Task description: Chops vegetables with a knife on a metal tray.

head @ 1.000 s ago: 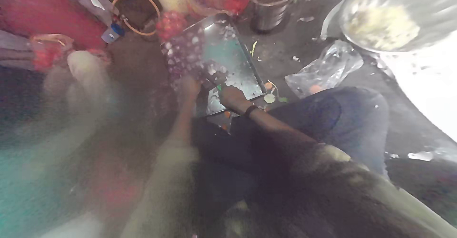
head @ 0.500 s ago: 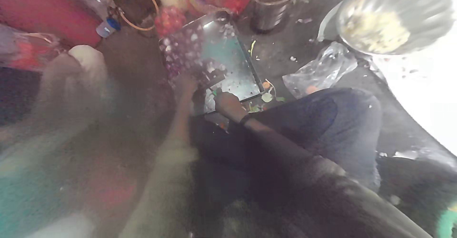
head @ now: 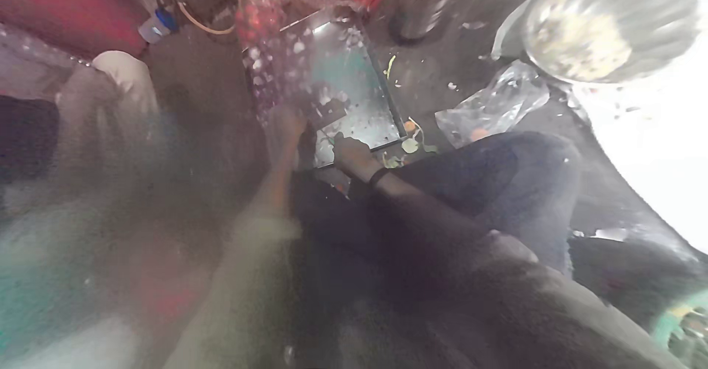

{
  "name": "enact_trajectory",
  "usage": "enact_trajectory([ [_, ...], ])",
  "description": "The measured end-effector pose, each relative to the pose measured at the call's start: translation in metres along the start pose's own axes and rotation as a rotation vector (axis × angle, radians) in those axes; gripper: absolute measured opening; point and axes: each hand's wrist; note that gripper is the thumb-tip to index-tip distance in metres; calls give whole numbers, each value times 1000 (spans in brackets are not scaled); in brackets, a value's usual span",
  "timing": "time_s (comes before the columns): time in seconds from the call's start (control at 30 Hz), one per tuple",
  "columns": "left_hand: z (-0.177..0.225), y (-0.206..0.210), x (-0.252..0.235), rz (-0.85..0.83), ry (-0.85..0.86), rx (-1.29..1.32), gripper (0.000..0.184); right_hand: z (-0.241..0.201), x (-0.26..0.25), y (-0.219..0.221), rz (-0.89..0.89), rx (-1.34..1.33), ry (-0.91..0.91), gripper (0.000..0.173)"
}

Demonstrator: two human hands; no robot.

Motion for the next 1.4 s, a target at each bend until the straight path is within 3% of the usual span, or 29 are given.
enact_trajectory([
  [0.13,-2,-2,3,-20,-1,92,23,16,15,-1,-41,134,49,42],
  [0.3,9,2,8,-37,92,19,25,36,42,-8,-61,175,145,36],
  [0.43,8,11,13,44,335,-140,27,57,40,-19,-7,50,107,41],
  [0.5,5,19,17,-40,485,-132,24,65,36,-26,56,-7,97,42],
  [0.57,4,27,17,-249,620,-9,24,76,29,-30,124,-74,98,40],
  [0.63,22,16,28,-347,576,71,25,86,25,-32,187,-123,106,39],
  [0.7,42,2,38,-179,399,32,30,90,26,-36,220,-168,132,39],
  [0.77,56,0,33,18,314,-80,53,94,30,-38,268,-202,110,38],
  [0.83,64,9,22,66,319,-176,78,97,33,-37,295,-245,82,39],
  [0.9,72,25,7,71,350,-218,88,99,32,-33,316,-277,67,36],
  [1.03,98,48,3,9,282,-180,79,94,32,-37,280,-278,124,36],
  [1.2,98,49,4,28,297,-228,47,92,31,-38,290,-263,141,38],
  [1.3,93,30,8,22,276,-112,42,91,28,-37,290,-241,128,38],
  [1.4,78,20,14,43,219,184,35,91,24,-35,292,-251,129,38],
])
Point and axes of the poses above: each hand's wrist, its own x-axis away from the middle knuckle, its own y-axis out of the palm, z = x × y, and after that the axes turned 4 degrees about x, right-handed
